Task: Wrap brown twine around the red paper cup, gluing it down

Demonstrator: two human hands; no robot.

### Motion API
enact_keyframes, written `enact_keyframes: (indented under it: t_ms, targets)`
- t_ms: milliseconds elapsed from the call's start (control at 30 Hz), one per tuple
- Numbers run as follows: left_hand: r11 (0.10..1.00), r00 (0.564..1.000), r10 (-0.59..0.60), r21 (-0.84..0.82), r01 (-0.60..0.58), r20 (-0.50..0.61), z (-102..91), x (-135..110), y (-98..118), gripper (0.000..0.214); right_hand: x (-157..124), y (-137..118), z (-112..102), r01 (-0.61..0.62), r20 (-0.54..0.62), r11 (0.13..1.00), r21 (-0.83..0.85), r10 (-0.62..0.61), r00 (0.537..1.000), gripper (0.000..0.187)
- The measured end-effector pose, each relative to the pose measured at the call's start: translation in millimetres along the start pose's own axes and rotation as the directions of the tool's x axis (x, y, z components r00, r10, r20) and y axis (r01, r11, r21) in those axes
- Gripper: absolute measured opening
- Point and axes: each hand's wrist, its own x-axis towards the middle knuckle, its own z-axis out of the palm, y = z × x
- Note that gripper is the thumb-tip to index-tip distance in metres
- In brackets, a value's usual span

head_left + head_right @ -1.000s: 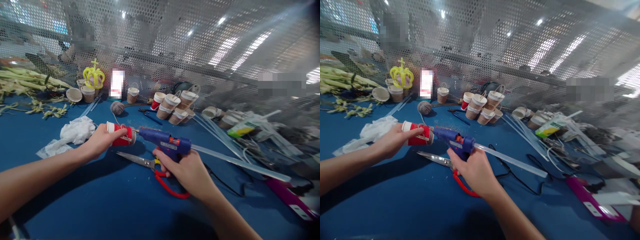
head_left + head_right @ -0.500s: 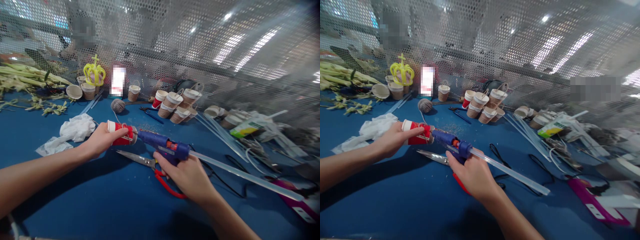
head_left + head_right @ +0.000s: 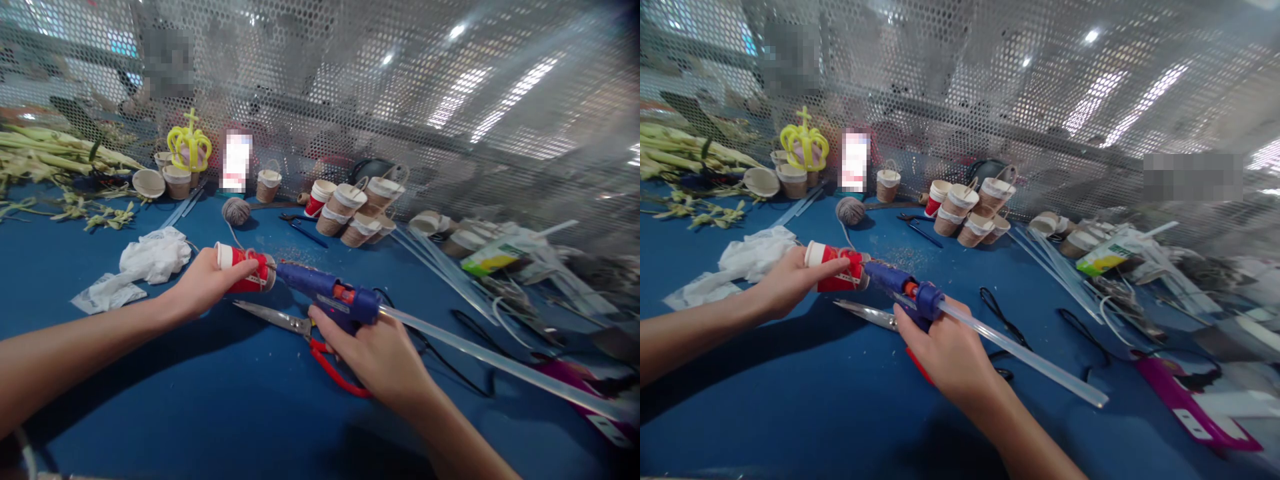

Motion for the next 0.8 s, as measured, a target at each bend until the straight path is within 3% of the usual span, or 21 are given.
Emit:
enact_keyframes:
  t_ms: [167,300,433,800]
  targets:
    - [0.994,0.999,0.045,0.104,-0.045,-0.003,-0.7,-1.4,2.6,0.028,-1.3,1.0,0.2,0.018,-0.031,1.000,-0.004,-0.019,0.999,0.022]
    - [0.999,0.998,0.033,0.037,-0.032,-0.049,-2.6,0.8,-0.5,0.031,-1.7,-0.8,0.1,0.034,-0.034,0.999,-0.003,-0.034,0.999,0.023]
    - [0.999,1.000,0.004,-0.044,-0.004,0.001,-1.4,1.4,-2.2,0.030,-3.2,1.6,0.2,0.041,-0.015,0.999,0.003,-0.041,0.999,0.025]
    - [0.949,0.981,-0.176,-0.282,0.145,-0.086,-0.6,2.3,9.4,0.013,2.2,-18.1,-0.8,-0.194,0.003,0.965,0.178,0.196,0.981,0.016]
